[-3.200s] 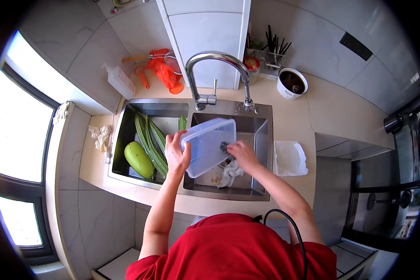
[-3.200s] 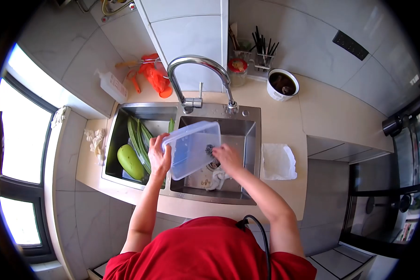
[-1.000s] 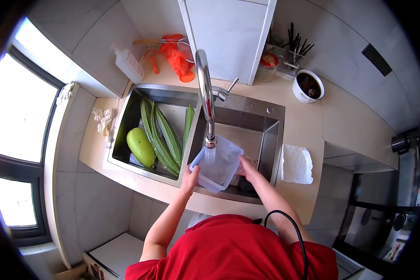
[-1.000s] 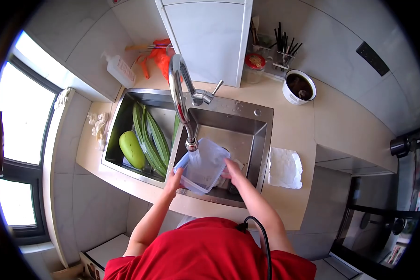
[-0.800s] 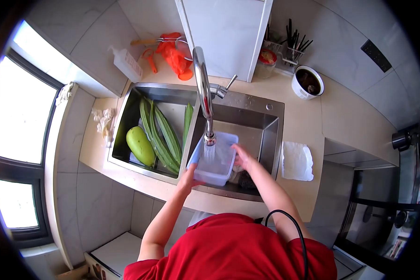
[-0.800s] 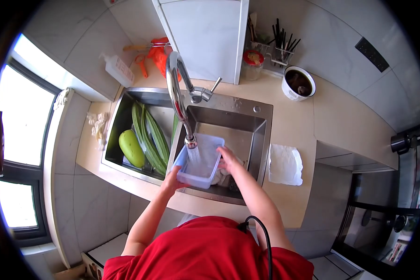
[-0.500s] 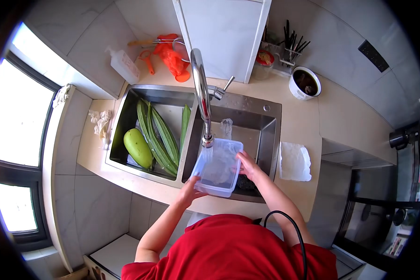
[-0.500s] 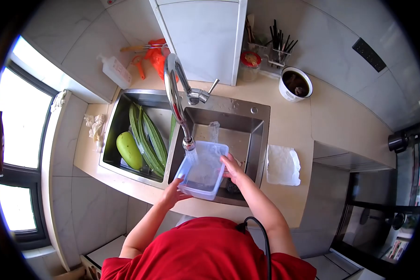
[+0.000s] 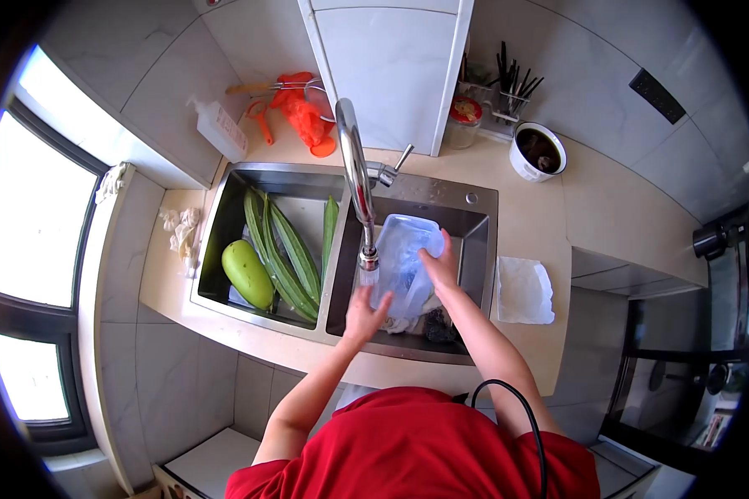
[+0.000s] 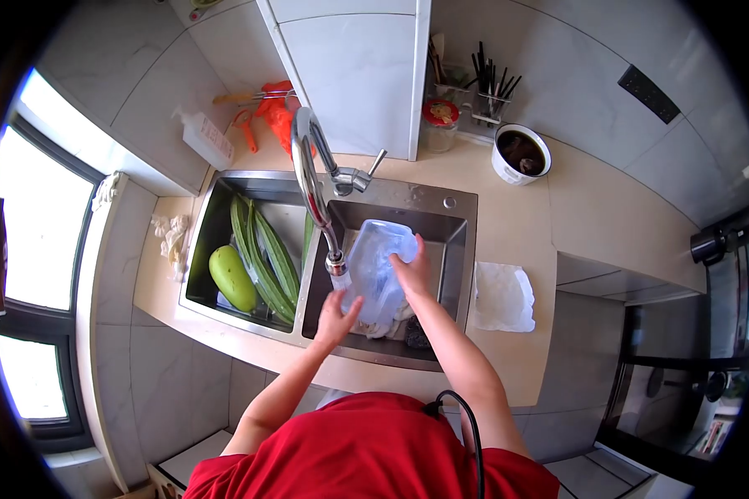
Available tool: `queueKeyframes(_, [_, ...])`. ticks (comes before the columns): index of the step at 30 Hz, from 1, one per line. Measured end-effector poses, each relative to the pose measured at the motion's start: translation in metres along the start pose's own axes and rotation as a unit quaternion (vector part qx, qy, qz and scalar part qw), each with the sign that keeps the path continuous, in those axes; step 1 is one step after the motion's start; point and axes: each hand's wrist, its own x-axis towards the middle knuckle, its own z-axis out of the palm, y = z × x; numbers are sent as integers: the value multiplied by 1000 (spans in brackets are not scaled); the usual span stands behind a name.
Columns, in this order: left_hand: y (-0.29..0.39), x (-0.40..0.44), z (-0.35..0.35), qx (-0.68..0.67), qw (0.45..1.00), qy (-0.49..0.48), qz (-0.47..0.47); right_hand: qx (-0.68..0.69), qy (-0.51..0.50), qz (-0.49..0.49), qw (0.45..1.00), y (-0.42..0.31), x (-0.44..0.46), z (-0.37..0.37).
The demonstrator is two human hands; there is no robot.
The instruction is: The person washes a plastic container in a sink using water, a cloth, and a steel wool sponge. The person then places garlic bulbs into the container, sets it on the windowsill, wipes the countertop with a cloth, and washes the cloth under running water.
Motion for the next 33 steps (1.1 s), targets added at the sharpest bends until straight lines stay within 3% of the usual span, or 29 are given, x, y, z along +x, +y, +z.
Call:
queueKeyframes(2, [29,-6,-2,-71,995,-66,38,-129,0,-93,987,-2,0,5])
queueKeyframes(4, [23,-6,11,-55,993,-86,60,-151,0,-129,980,0,-3,10])
queueKeyframes(7, [9,-6,26,-104,988,-115,14,-228,-7,-217,949,0,-16,22])
queueKeyframes(11, [-14,-1,45,-219,965,-142,-37,-314,-64,-135,938,-23,-31,42])
queueKeyframes(13, [-14,-3,50,-447,882,-118,-93,-354,-75,-113,925,-36,-34,50])
queueKeyframes(17, [-7,2,50,-490,861,-108,-84,-457,-110,-69,880,-59,-41,62])
queueKeyframes(20, [-6,9,52,-485,868,-40,-95,-496,-132,-92,853,-55,-40,68])
queueKeyframes(21, [-8,11,45,-507,851,-59,-128,-496,-132,-91,853,-39,-29,68])
queueKeyframes(23, [-3,14,20,-537,819,-80,-185,-217,-157,-154,951,11,3,62])
queueKeyframes(25, [-16,20,10,-539,811,-104,-202,-138,-103,-139,975,23,11,35])
queueKeyframes(27, [-16,24,-2,-544,802,-115,-217,-358,-122,-127,917,35,9,-4])
queueKeyframes(29, [-17,28,-8,-605,752,-128,-229,-504,-239,-15,830,65,-7,-26])
queueKeyframes(30, [-18,29,-10,-604,752,-129,-229,-476,-297,42,827,96,-13,-32])
queueKeyframes(31, [-20,32,-11,-633,728,-129,-230,-535,-348,-125,760,99,-28,-31])
queueKeyframes(33, [-22,36,-14,-660,703,-132,-229,-567,-332,-191,729,111,-49,-25])
